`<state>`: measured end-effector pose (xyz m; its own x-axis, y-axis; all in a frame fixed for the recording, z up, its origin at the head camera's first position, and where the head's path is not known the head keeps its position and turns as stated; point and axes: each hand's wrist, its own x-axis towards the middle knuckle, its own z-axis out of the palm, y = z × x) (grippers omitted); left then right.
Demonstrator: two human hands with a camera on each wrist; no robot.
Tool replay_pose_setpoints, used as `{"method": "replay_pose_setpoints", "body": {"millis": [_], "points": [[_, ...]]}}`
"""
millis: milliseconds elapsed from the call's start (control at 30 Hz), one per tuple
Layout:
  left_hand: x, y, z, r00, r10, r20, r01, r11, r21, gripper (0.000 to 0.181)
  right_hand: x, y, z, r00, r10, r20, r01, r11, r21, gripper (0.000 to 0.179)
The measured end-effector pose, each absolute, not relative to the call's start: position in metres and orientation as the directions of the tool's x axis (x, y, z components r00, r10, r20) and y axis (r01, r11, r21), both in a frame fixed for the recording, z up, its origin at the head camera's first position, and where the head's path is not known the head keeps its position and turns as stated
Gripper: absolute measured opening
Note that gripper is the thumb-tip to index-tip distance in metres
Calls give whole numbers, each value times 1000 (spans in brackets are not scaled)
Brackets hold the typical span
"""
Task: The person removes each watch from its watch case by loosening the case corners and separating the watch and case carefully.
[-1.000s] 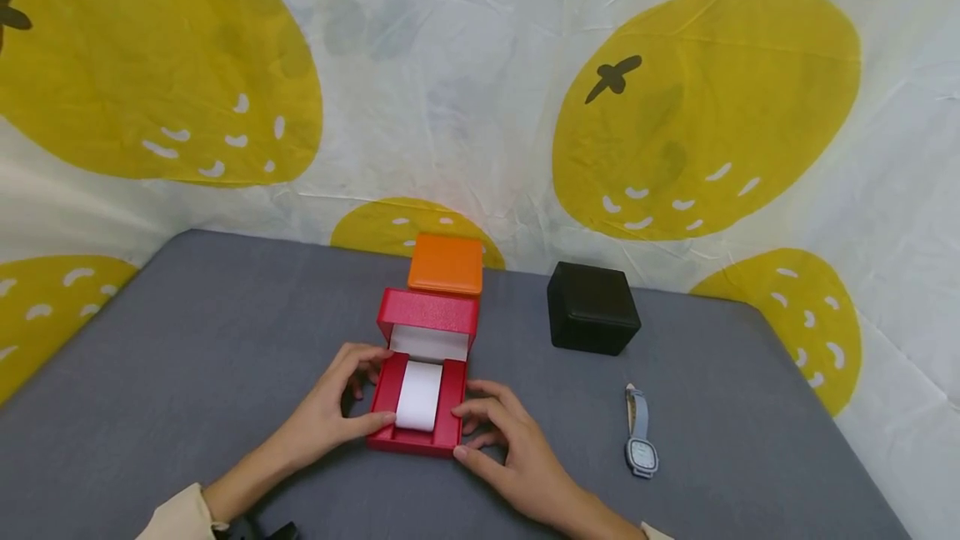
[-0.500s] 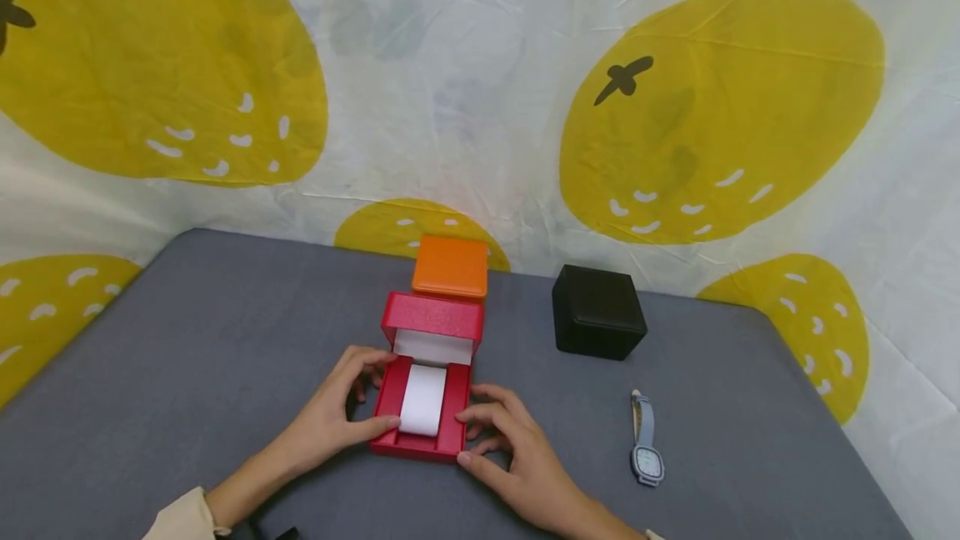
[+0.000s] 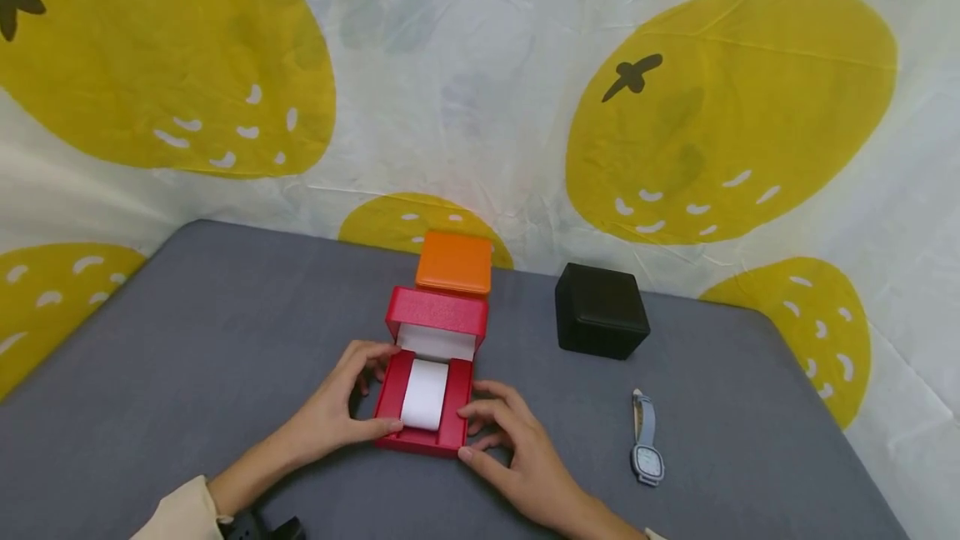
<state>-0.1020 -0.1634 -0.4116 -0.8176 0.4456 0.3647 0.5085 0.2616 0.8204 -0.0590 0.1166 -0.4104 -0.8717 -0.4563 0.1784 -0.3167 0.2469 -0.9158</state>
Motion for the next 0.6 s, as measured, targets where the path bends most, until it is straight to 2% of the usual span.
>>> {"method": "replay_pose_setpoints", "body": {"millis": [233,433,600], "points": [[-99,-168,-407,-792,560,243,479,323,816,93,-57,117,-409,-880,-444,168,-302,251,-920,37],[-95,-161,-408,-815,525,245,490,398,776,95,-56,117,-409,-885,-435,168,-303,263,-916,38],[-88,-159,-408,-855,456,247,441,388,810,95,-56,117,-410,-878,-441,187,-321,251,-913,37]]}}
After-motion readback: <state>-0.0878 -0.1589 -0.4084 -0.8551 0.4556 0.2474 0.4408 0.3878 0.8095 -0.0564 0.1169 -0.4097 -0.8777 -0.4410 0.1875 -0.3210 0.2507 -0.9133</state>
